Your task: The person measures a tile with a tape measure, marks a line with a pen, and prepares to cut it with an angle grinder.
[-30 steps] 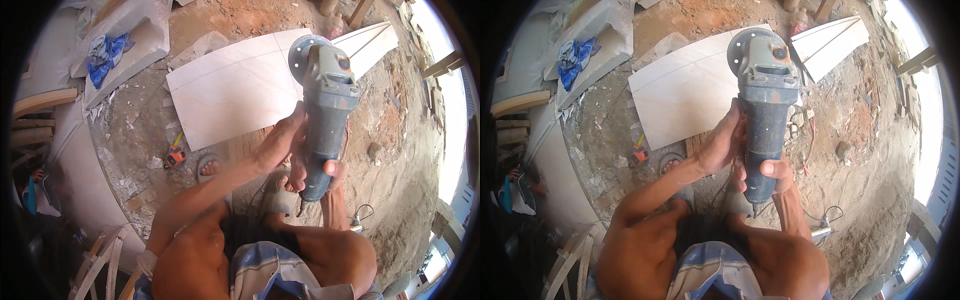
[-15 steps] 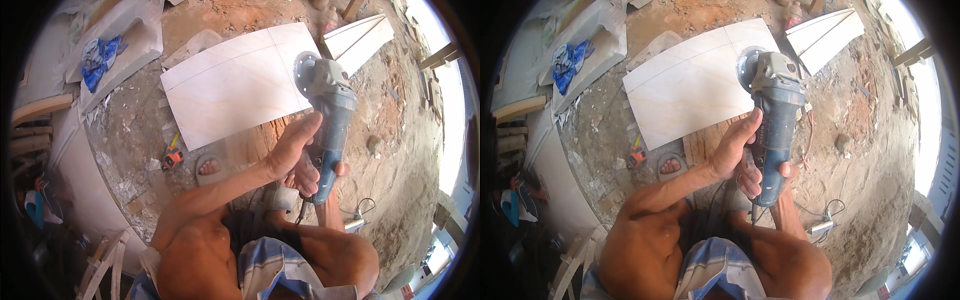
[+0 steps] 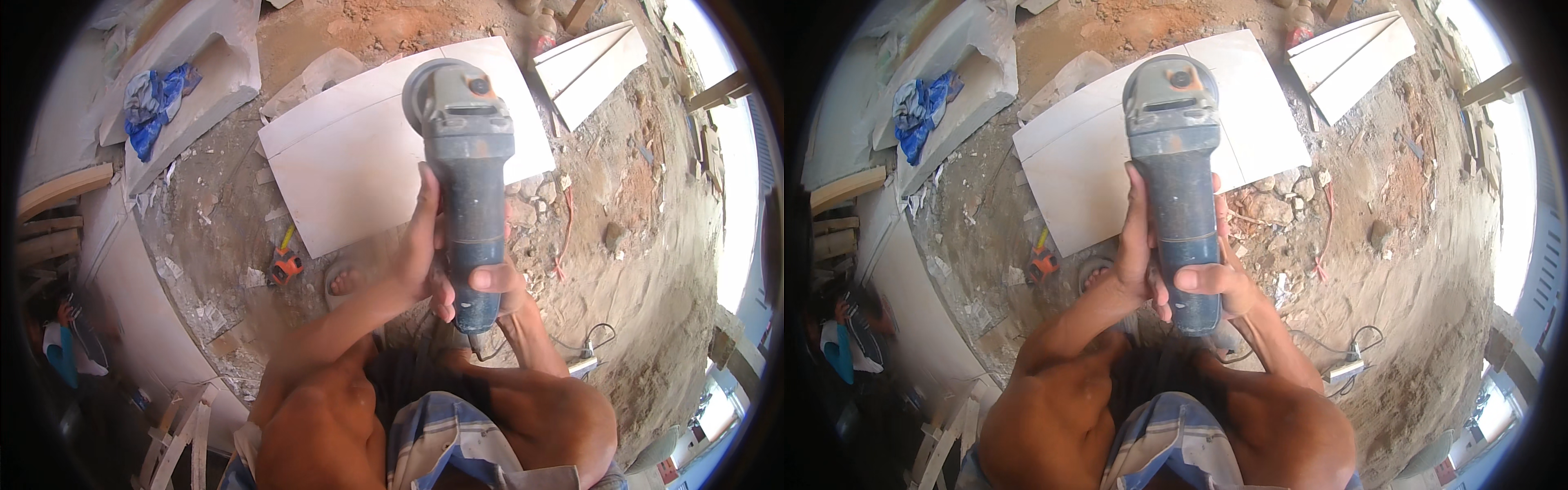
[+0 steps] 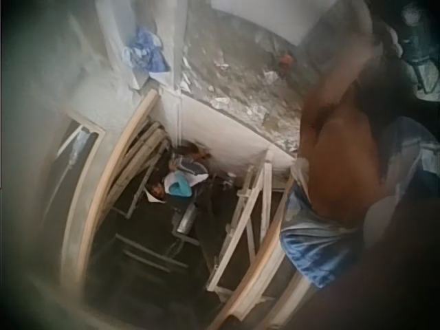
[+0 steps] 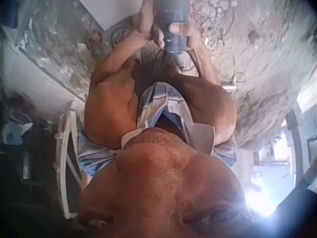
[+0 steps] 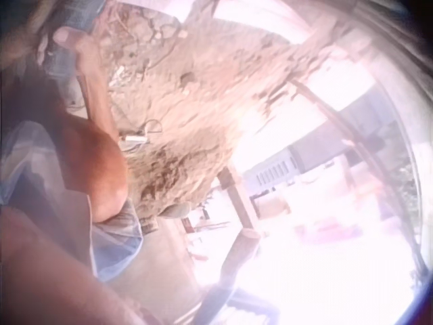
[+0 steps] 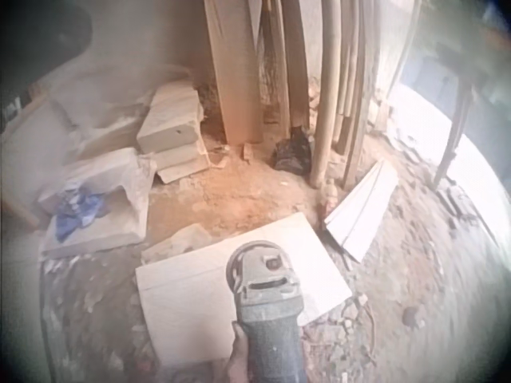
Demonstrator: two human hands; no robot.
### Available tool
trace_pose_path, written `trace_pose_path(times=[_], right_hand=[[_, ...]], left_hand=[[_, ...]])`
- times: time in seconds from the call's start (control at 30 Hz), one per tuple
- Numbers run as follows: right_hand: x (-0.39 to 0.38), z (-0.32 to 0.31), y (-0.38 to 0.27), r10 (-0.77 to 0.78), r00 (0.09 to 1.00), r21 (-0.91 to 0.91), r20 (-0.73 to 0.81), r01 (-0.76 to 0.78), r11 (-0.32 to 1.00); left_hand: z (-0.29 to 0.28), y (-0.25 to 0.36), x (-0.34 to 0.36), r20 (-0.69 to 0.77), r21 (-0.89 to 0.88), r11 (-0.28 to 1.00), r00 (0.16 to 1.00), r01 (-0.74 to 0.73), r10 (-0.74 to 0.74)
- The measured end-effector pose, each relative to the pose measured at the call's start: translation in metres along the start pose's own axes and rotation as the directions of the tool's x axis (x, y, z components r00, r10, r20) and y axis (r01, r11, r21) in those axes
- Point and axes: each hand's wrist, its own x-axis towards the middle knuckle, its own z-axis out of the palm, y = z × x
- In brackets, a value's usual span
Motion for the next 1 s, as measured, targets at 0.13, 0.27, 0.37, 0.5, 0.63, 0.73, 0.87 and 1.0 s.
trace_pose_path(times=[0.13, 0.27, 0.37, 0.5, 0.63, 0.73, 0.87, 1.0], right_hand=[[0.012, 0.031, -0.017, -0.051, 0.967, -0.211, -0.251, -0.004, 0.977], [0.030, 0.022, -0.040, -0.258, 0.927, -0.764, -0.270, -0.043, 0.644], [0.036, 0.004, -0.058, -0.359, 0.873, -0.890, -0.330, -0.161, 0.426], [0.059, -0.015, -0.068, -0.414, 0.847, -0.927, -0.333, -0.212, 0.310], [0.091, -0.030, -0.067, -0.407, 0.850, -0.919, -0.334, -0.198, 0.340], [0.111, -0.039, -0.072, -0.426, 0.843, -0.931, -0.328, -0.211, 0.299], [0.124, -0.062, -0.070, -0.527, 0.828, -0.978, -0.188, -0.111, 0.175], [0.133, -0.071, -0.071, -0.523, 0.828, -0.976, -0.204, -0.131, 0.173]], left_hand=[[-0.015, 0.006, 0.003, -0.015, -0.186, 0.983, 1.000, -0.004, 0.001], [-0.024, 0.022, 0.005, -0.364, 0.211, 0.970, 0.911, -0.124, 0.195], [-0.096, 0.033, -0.022, -0.434, 0.846, 0.532, 0.617, 0.028, 0.657], [-0.187, 0.034, -0.059, -0.594, 0.799, 0.591, 0.299, 0.111, 0.747], [-0.212, 0.019, -0.061, -0.705, 0.700, 0.690, 0.341, 0.187, 0.622], [-0.198, 0.015, -0.049, -0.676, 0.722, 0.661, 0.407, 0.203, 0.614], [-0.203, 0.015, -0.048, -0.671, 0.714, 0.677, 0.450, 0.178, 0.589], [-0.201, 0.015, -0.048, -0.695, 0.697, 0.694, 0.407, 0.179, 0.593]])
